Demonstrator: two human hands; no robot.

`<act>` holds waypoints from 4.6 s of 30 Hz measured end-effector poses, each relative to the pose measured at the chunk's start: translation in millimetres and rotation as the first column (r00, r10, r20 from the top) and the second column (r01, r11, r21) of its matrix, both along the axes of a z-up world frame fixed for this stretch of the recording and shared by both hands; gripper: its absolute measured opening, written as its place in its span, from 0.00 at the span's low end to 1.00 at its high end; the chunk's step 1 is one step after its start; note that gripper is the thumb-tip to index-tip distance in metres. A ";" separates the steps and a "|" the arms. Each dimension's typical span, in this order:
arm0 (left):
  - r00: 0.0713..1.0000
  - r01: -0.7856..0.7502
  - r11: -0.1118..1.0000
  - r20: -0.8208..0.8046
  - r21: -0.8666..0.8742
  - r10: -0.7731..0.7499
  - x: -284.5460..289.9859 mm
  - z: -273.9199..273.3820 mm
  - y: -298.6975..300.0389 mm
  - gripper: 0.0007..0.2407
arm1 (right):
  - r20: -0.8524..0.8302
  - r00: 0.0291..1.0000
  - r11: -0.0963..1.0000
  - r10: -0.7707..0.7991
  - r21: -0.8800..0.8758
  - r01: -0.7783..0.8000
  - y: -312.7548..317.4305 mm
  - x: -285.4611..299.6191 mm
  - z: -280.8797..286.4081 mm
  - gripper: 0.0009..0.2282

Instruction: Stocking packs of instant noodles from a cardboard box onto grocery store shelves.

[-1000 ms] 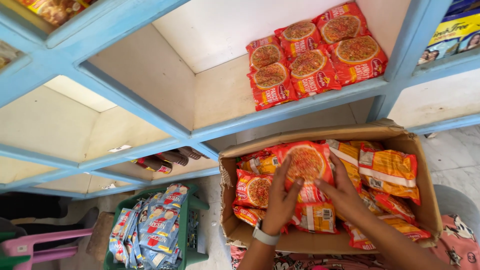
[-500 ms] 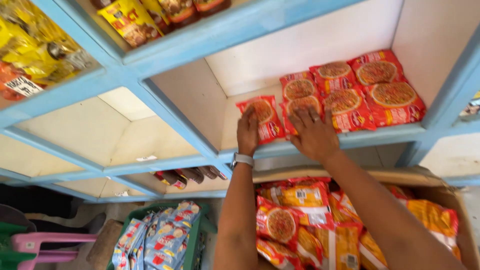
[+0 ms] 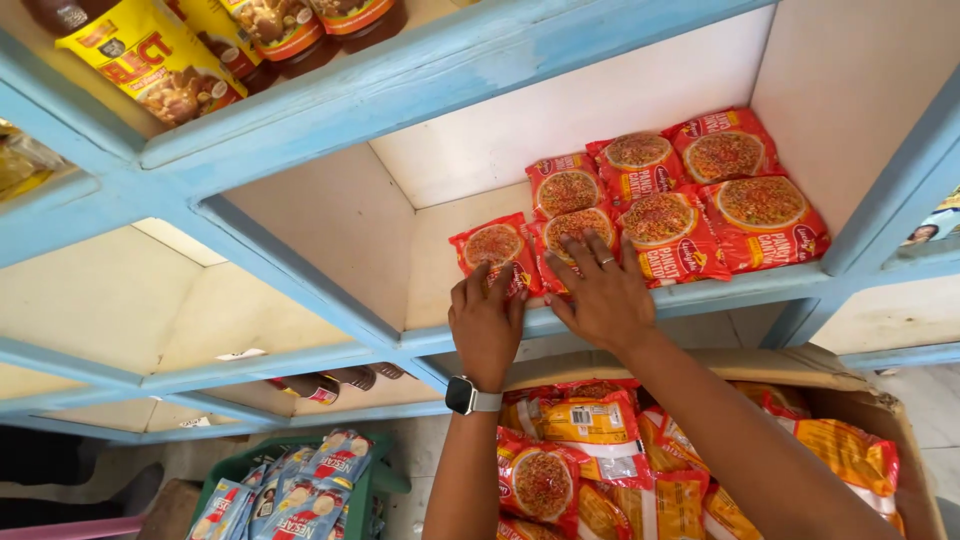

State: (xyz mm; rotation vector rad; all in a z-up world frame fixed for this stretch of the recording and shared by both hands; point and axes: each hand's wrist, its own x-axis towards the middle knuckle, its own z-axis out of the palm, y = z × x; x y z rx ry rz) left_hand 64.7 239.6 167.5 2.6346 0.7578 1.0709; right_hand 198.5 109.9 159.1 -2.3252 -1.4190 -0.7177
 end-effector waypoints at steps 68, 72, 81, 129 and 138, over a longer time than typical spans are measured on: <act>0.981 0.192 0.981 -0.027 -0.001 -0.192 -42.6 -46.3 -93.0 0.24 | -0.761 0.611 0.950 0.216 0.310 0.050 -175.0 -118.2 -144.8 0.24; 0.923 0.298 0.943 -0.207 -0.146 -0.323 -90.1 -83.8 -149.2 0.28 | -0.881 0.469 0.977 0.061 0.149 0.154 -166.5 -109.6 -147.6 0.18; 0.917 0.310 0.861 -0.113 -0.403 -0.384 -136.2 -131.2 -183.9 0.36 | -0.934 0.297 0.979 0.200 0.201 -0.029 -169.0 -140.4 -144.6 0.11; 0.984 0.052 0.860 0.171 -0.508 0.041 6.0 -17.9 52.0 0.29 | -0.284 0.922 0.962 0.263 0.153 -0.227 48.0 -2.6 10.9 0.37; 0.985 -0.112 0.889 0.068 -0.443 0.158 19.1 2.4 38.0 0.31 | -0.025 0.992 0.972 0.128 0.200 -0.120 45.6 -14.4 -1.8 0.32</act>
